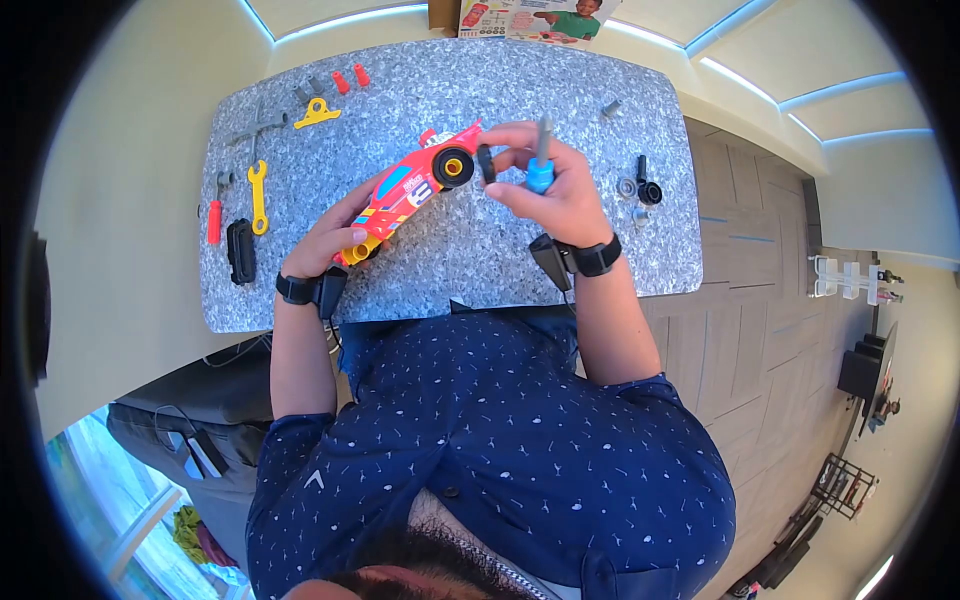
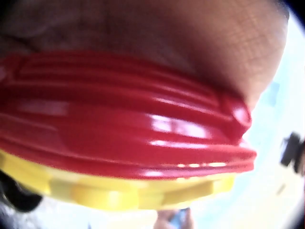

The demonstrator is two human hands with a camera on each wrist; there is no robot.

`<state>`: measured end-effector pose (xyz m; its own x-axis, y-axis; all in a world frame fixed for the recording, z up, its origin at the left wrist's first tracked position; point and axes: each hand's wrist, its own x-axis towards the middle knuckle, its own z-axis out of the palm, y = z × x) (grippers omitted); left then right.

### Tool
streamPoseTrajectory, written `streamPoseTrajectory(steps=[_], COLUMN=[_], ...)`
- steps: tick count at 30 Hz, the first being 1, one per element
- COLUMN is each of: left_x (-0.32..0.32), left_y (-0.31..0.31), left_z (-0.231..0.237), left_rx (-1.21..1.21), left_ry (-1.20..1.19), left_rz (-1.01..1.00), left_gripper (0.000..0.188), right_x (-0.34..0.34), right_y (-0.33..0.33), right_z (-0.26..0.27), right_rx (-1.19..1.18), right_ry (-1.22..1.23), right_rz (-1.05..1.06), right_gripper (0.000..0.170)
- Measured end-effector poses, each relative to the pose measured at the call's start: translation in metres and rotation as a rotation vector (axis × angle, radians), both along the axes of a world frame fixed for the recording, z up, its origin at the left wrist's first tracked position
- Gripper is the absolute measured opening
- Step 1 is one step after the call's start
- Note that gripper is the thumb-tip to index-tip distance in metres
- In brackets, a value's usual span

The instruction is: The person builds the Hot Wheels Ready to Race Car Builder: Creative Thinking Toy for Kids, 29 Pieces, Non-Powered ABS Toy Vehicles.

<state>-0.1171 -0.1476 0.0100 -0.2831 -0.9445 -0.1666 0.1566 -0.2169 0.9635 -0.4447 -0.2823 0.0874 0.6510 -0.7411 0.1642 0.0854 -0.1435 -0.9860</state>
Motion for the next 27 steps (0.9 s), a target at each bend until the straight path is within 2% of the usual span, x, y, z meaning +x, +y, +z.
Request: streamPoseTrajectory(steps=[4, 5, 8, 11, 13, 17, 27], left_x=[0.001, 0.002, 0.004, 0.002, 0.002, 0.001, 0.001], left_y=[-0.002, -0.002, -0.002, -0.002, -0.001, -0.001, -0.002], left_z=[0.000, -0.001, -0.004, -0.002, -0.001, 0.003, 0.000], left_rx=[-0.028, -0.041, -0.047, -0.047, -0.047, -0.024, -0.029], left_ry=[-0.055, -0.064, -0.088, -0.079, -0.078, -0.041, -0.042], left_rz=[-0.004, -0.001, -0.007, -0.008, -0.005, -0.017, -0.009], left_gripper=[0.115, 0.116, 0.116, 0.116, 0.116, 0.116, 0.115], right_x=[0.013, 0.015, 0.018, 0.029, 0.032, 0.038, 0.046], right_y=[-0.003, -0.001, -0.005, 0.006, 0.004, 0.011, 0.014], right_z=[-0.008, -0.008, -0.006, 0.008, -0.005, -0.015, -0.021], right_rx=[-0.358, -0.293, -0.439, -0.416, -0.542, -0.665, -0.678], right_ry=[0.058, 0.088, 0.199, 0.280, 0.306, 0.349, 0.327], right_rz=[0.019, -0.007, -0.017, -0.144, -0.202, -0.294, -0.322], right_gripper=[0.048, 0.047, 0.044, 0.042, 0.041, 0.041, 0.044])
